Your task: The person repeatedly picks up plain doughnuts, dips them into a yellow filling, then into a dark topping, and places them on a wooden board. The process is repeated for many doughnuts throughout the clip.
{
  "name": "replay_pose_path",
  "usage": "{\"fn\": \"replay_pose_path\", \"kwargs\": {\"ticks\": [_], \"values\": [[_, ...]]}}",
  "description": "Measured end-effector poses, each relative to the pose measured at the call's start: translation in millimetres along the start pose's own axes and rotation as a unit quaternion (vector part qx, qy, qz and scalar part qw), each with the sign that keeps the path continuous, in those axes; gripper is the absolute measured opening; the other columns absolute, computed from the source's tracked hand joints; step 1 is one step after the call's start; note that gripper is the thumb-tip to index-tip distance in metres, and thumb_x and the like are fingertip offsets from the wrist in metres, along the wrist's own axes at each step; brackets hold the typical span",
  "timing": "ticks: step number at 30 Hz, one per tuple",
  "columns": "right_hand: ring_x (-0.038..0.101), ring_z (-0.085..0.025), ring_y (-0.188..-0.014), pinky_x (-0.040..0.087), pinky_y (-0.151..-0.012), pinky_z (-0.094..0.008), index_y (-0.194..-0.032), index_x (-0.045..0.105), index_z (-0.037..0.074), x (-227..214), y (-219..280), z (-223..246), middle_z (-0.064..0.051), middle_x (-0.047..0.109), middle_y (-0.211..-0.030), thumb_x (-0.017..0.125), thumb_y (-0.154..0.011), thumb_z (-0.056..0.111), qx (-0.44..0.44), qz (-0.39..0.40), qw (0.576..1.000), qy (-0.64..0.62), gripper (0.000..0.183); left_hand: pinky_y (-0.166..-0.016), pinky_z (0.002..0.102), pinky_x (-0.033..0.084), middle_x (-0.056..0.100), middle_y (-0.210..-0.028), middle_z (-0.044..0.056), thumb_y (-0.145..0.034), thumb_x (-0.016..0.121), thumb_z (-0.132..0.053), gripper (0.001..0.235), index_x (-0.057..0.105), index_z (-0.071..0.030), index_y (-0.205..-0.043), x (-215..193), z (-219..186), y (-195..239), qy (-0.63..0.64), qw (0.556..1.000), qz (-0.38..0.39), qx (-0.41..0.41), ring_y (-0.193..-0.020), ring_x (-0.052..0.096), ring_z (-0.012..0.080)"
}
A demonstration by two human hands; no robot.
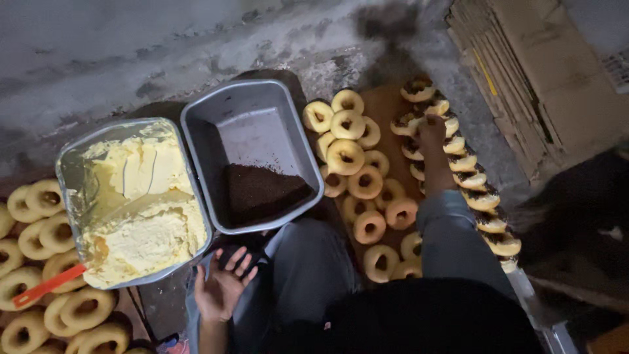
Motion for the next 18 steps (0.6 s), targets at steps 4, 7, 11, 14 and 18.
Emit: {"fn": "replay_pose_path", "kwargs": {"ticks": [4,7,11,14,18], "values": [[0.072,-0.030,-0.098,0.058,-0.087,-0.042,-0.106,0.070,0.002,4.6,-17.5,12.5,-0.018,0.075,-0.103,0.073,-0.085,0.014,-0.137,-0.021,0.891,0.432,0.025,-0.112,0.067,0.031,0.047,-0.151,0.031,-0.099,0.055,-0.059,0.056,0.059,-0.019,-0.138,-0.8,0.9,-0.7,-0.019,0.999,-0.029,0.009,-0.137,0.045,0.0464],[0.072,-0.029,-0.097,0.058,-0.086,-0.041,-0.106,0.070,0.002,-3.7,-21.6,3.1,-0.017,0.075,-0.103,0.074,-0.084,0.014,-0.118,0.006,0.900,0.419,0.025,-0.113,0.068,0.031,0.046,-0.152,0.031,-0.100,0.055,-0.059,0.056,0.058,-0.019,-0.139,4.2,2.0,-2.7,-0.008,1.000,-0.014,0.007,-0.138,0.044,0.0464],[0.072,-0.028,-0.096,0.058,-0.085,-0.041,-0.107,0.070,0.002,-18.5,20.6,-33.6,-0.016,0.075,-0.102,0.075,-0.084,0.014,0.037,0.180,0.980,0.078,0.026,-0.112,0.067,0.031,0.047,-0.151,0.031,-0.098,0.056,-0.060,0.058,0.058,-0.020,-0.139,6.8,1.2,-6.4,-0.024,0.999,-0.027,0.007,-0.137,0.045,0.0458],[0.072,-0.028,-0.095,0.058,-0.085,-0.040,-0.107,0.070,0.002,-31.8,97.1,-58.9,-0.015,0.075,-0.102,0.075,-0.084,0.014,0.141,0.298,0.939,-0.102,0.027,-0.112,0.067,0.032,0.048,-0.150,0.030,-0.096,0.057,-0.061,0.058,0.058,-0.020,-0.137,5.9,0.4,-2.9,-0.035,0.999,-0.038,0.002,-0.137,0.046,0.0453],[0.072,-0.026,-0.094,0.058,-0.084,-0.039,-0.108,0.070,0.002,-64.7,190.9,-73.3,-0.014,0.075,-0.101,0.076,-0.083,0.014,0.174,0.291,0.916,-0.215,0.028,-0.113,0.068,0.032,0.049,-0.151,0.028,-0.098,0.057,-0.059,0.056,0.059,-0.019,-0.137,6.7,0.1,-1.5,-0.026,1.000,-0.009,-0.008,-0.137,0.046,0.0451]]}}
Point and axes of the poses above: each hand's wrist, its own y-axis away from the middle knuckle, its own x-axis out of the palm, z = x × y, the point moved 5 cm from there along -y, towards the middle knuckle
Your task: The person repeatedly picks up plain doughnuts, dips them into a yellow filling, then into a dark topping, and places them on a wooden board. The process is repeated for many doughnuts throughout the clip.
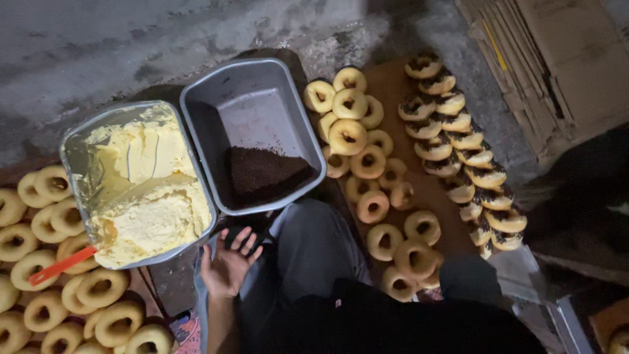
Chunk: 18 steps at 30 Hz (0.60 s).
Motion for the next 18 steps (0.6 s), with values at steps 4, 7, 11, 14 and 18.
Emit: {"fn": "replay_pose_path", "kwargs": {"ticks": [4,7,11,14,18], "values": [[0.072,-0.025,-0.093,0.058,-0.083,-0.039,-0.108,0.070,0.003,-9.7,67.3,-2.9,-0.013,0.075,-0.100,0.077,-0.083,0.013,-0.049,-0.068,0.996,-0.018,0.029,-0.114,0.067,0.032,0.051,-0.150,0.027,-0.099,0.057,-0.059,0.054,0.062,-0.019,-0.135,-3.9,1.2,5.2,0.008,1.000,0.021,-0.009,-0.137,0.047,0.0445],[0.072,-0.025,-0.092,0.058,-0.083,-0.038,-0.109,0.070,0.003,-17.7,123.1,-3.7,-0.013,0.075,-0.100,0.078,-0.082,0.013,-0.067,-0.115,0.991,-0.025,0.030,-0.114,0.067,0.032,0.053,-0.148,0.025,-0.099,0.056,-0.058,0.051,0.063,-0.020,-0.132,-7.4,0.6,8.5,0.008,1.000,0.020,-0.016,-0.138,0.048,0.0438],[0.072,-0.023,-0.091,0.058,-0.082,-0.037,-0.109,0.069,0.003,-9.0,179.8,-25.5,-0.012,0.075,-0.099,0.079,-0.082,0.013,-0.072,-0.143,0.986,-0.042,0.031,-0.113,0.066,0.034,0.054,-0.148,0.024,-0.098,0.057,-0.058,0.050,0.063,-0.020,-0.130,-12.1,3.2,16.1,0.004,1.000,0.021,-0.009,-0.136,0.049,0.0429],[0.072,-0.023,-0.091,0.058,-0.081,-0.037,-0.110,0.069,0.003,9.6,198.9,-45.6,-0.011,0.075,-0.099,0.079,-0.082,0.013,-0.073,-0.143,0.986,-0.050,0.031,-0.111,0.065,0.036,0.056,-0.146,0.023,-0.097,0.058,-0.056,0.048,0.063,-0.020,-0.129,-24.1,4.7,19.4,-0.004,1.000,0.016,-0.008,-0.135,0.050,0.0423],[0.072,-0.022,-0.090,0.058,-0.080,-0.036,-0.110,0.069,0.003,37.1,207.5,-45.9,-0.010,0.075,-0.098,0.080,-0.081,0.013,-0.089,-0.143,0.984,-0.053,0.033,-0.109,0.062,0.041,0.057,-0.144,0.021,-0.100,0.058,-0.052,0.044,0.061,-0.020,-0.130,-43.6,11.1,15.3,-0.019,0.999,0.045,0.005,-0.133,0.053,0.0403]]}}
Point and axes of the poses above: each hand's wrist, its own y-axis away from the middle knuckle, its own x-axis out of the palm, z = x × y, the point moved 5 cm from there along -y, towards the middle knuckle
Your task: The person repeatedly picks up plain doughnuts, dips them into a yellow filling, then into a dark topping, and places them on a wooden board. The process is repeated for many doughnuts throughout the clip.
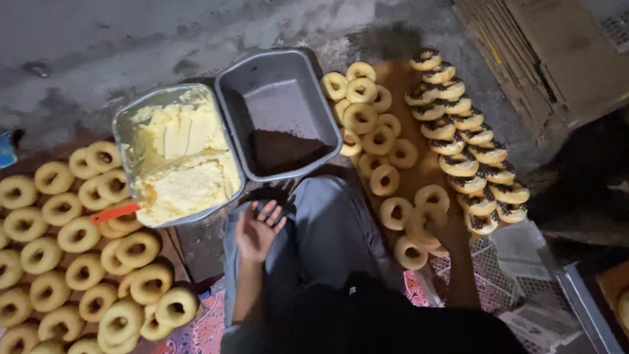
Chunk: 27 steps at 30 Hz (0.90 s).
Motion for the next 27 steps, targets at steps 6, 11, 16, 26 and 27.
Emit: {"fn": "replay_pose_path", "kwargs": {"ticks": [6,11,16,26,27], "values": [[0.073,-0.020,-0.088,0.058,-0.079,-0.035,-0.111,0.069,0.003,121.4,19.2,-18.9,-0.008,0.075,-0.097,0.082,-0.081,0.012,-0.028,0.064,0.997,0.024,0.034,-0.108,0.055,0.046,0.058,-0.142,0.016,-0.106,0.055,-0.049,0.046,0.055,-0.016,-0.138,19.3,60.4,3.4,-0.095,0.994,0.022,-0.053,-0.129,0.056,0.0327],[0.073,-0.018,-0.087,0.059,-0.078,-0.034,-0.112,0.069,0.003,285.4,46.6,-48.4,-0.007,0.074,-0.096,0.083,-0.080,0.012,-0.134,0.199,0.911,0.336,0.036,-0.104,0.063,0.048,0.054,-0.149,0.011,-0.096,0.044,-0.058,0.068,0.042,-0.017,-0.150,89.6,77.7,32.5,0.030,0.989,0.081,-0.122,-0.133,0.057,0.0354],[0.073,-0.017,-0.086,0.059,-0.077,-0.033,-0.112,0.068,0.003,394.2,62.7,-70.4,-0.006,0.074,-0.096,0.084,-0.080,0.012,-0.194,0.289,0.806,0.479,0.037,-0.110,0.061,0.048,0.050,-0.154,0.017,-0.104,0.046,-0.053,0.067,0.040,-0.009,-0.155,102.7,5.5,54.5,-0.017,1.000,0.013,0.022,-0.138,0.053,0.0386],[0.063,-0.035,-0.100,0.052,-0.084,-0.043,-0.117,0.057,-0.002,517.4,119.2,-135.2,-0.021,0.065,-0.107,0.087,-0.065,0.007,-0.357,0.442,0.695,0.441,0.060,-0.102,0.051,0.055,0.063,-0.138,0.014,-0.104,0.040,-0.060,0.068,0.053,-0.008,-0.145,48.3,-86.8,94.7,0.052,0.983,-0.114,0.136,-0.125,0.064,0.0310],[0.064,-0.035,-0.100,0.053,-0.085,-0.042,-0.117,0.061,0.000,524.1,129.6,-143.6,-0.020,0.066,-0.108,0.084,-0.071,0.007,-0.385,0.422,0.689,0.446,0.052,-0.099,0.049,0.054,0.064,-0.136,0.012,-0.104,0.039,-0.061,0.066,0.053,-0.010,-0.144,37.2,-90.6,95.9,0.043,0.977,-0.150,0.143,-0.121,0.064,0.0295]]}}
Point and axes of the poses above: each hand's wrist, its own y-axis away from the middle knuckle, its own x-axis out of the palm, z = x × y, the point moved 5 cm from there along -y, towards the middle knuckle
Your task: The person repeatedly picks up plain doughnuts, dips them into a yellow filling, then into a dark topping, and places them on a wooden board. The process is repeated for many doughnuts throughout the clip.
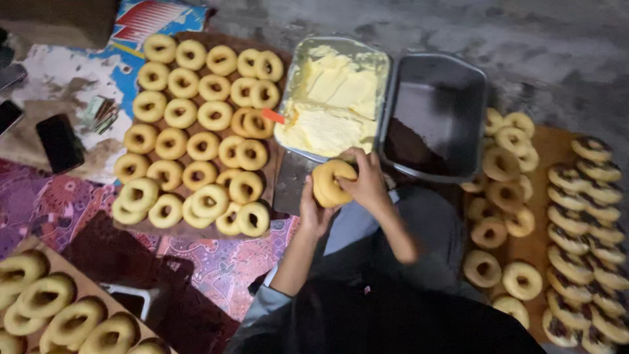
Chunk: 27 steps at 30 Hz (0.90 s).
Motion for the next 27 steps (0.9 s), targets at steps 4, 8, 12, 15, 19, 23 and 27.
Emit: {"fn": "replay_pose_path", "kwargs": {"ticks": [4,8,12,15,19,23,27], "values": [[0.068,-0.032,-0.104,0.056,-0.091,-0.041,-0.118,0.071,0.007,41.9,4.5,17.7,-0.013,0.072,-0.110,0.074,-0.087,0.003,-0.074,0.004,0.997,0.023,0.031,-0.094,0.043,0.053,0.066,-0.132,0.009,-0.104,0.038,-0.059,0.062,0.055,-0.012,-0.141,-33.5,-14.5,-19.4,-0.010,0.993,-0.086,0.078,-0.117,0.065,0.0253],[0.072,-0.029,-0.096,0.057,-0.086,-0.041,-0.108,0.065,0.005,81.0,-0.8,-9.9,-0.013,0.072,-0.103,0.085,-0.082,0.018,0.048,0.137,0.982,-0.119,0.036,-0.098,0.042,0.052,0.064,-0.131,0.015,-0.109,0.044,-0.047,0.055,0.053,-0.005,-0.143,-59.2,-31.4,-26.1,-0.049,0.975,-0.081,0.202,-0.118,0.062,0.0283],[0.070,-0.030,-0.099,0.055,-0.087,-0.043,-0.116,0.067,0.005,77.7,-60.5,-31.0,-0.010,0.074,-0.102,0.082,-0.076,0.017,0.008,0.110,0.994,0.001,0.045,-0.106,0.041,0.053,0.063,-0.138,0.010,-0.103,0.045,-0.042,0.054,0.052,-0.006,-0.142,-69.5,-42.5,-37.1,0.030,0.980,-0.074,0.185,-0.127,0.062,0.0253],[0.068,-0.033,-0.106,0.048,-0.090,-0.051,-0.107,0.076,0.009,72.0,-95.9,-33.6,-0.010,0.075,-0.104,0.085,-0.071,0.014,-0.061,0.104,0.980,0.159,0.037,-0.100,0.045,0.054,0.064,-0.133,0.012,-0.102,0.043,-0.050,0.059,0.053,-0.006,-0.140,-74.8,-50.5,-41.9,0.073,0.981,-0.085,0.157,-0.121,0.064,0.0284],[0.069,-0.028,-0.116,0.054,-0.102,-0.043,-0.117,0.072,0.010,83.8,-79.2,-23.6,-0.009,0.072,-0.121,0.079,-0.080,0.018,-0.037,0.167,0.983,-0.067,0.039,-0.099,0.044,0.055,0.065,-0.130,0.010,-0.102,0.041,-0.058,0.063,0.056,-0.008,-0.137,-88.3,-53.9,-55.3,0.091,0.981,-0.112,0.132,-0.118,0.064,0.0268],[0.068,-0.030,-0.114,0.052,-0.100,-0.044,-0.112,0.079,0.014,94.7,-49.2,-5.9,-0.008,0.075,-0.117,0.078,-0.074,0.011,-0.195,0.220,0.955,-0.033,0.037,-0.085,0.040,0.050,0.068,-0.125,0.010,-0.103,0.043,-0.056,0.060,0.063,-0.009,-0.134,-104.2,-45.7,-68.8,0.077,0.986,-0.099,0.111,-0.111,0.064,0.0267],[0.067,-0.030,-0.113,0.054,-0.101,-0.043,-0.115,0.079,0.014,73.1,-84.1,-30.4,-0.008,0.075,-0.116,0.076,-0.077,0.006,-0.101,0.131,0.982,0.093,0.039,-0.102,0.048,0.057,0.069,-0.122,0.013,-0.094,0.043,-0.043,0.056,0.063,-0.003,-0.128,-96.1,-43.4,-66.4,0.110,0.983,-0.053,0.135,-0.116,0.067,0.0309]]}}
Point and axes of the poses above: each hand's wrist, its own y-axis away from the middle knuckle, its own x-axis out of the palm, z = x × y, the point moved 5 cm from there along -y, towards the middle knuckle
